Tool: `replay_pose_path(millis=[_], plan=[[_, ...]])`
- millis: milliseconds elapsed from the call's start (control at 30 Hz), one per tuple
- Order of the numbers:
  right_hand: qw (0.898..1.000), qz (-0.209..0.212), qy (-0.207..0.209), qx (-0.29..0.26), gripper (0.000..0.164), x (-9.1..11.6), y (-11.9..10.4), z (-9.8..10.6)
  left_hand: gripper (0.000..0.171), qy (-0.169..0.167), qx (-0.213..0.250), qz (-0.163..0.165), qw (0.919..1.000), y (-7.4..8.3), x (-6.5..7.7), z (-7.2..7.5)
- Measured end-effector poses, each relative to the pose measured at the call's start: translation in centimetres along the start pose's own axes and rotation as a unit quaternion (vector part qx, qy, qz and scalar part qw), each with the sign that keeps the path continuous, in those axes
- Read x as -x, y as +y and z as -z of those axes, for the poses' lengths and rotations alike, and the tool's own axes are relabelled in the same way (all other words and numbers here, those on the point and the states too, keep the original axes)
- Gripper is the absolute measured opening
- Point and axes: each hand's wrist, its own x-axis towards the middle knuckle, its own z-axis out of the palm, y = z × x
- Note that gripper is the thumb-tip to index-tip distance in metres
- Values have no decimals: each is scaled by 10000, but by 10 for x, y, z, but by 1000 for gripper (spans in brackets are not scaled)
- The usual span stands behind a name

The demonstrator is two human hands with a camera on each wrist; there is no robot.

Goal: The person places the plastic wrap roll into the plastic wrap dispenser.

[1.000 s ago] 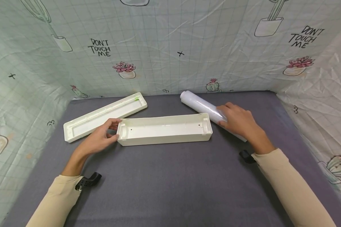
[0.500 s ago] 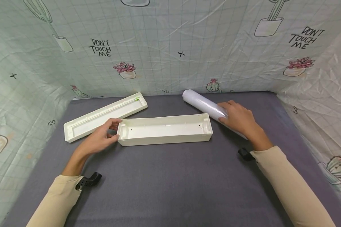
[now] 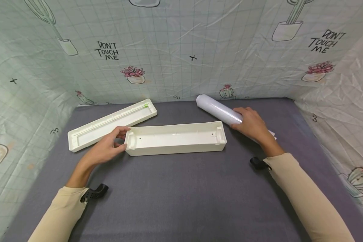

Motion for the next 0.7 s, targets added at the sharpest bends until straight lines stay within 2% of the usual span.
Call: replay_pose_path(millis=[167, 700], plan=[[9999, -131, -30, -87, 68, -4, 3, -2, 58, 19, 32, -26, 10000, 1, 0, 0], [9981, -535, -209, 243, 75, -8, 3, -4, 58, 17, -56, -87, 9999, 0, 1, -1]])
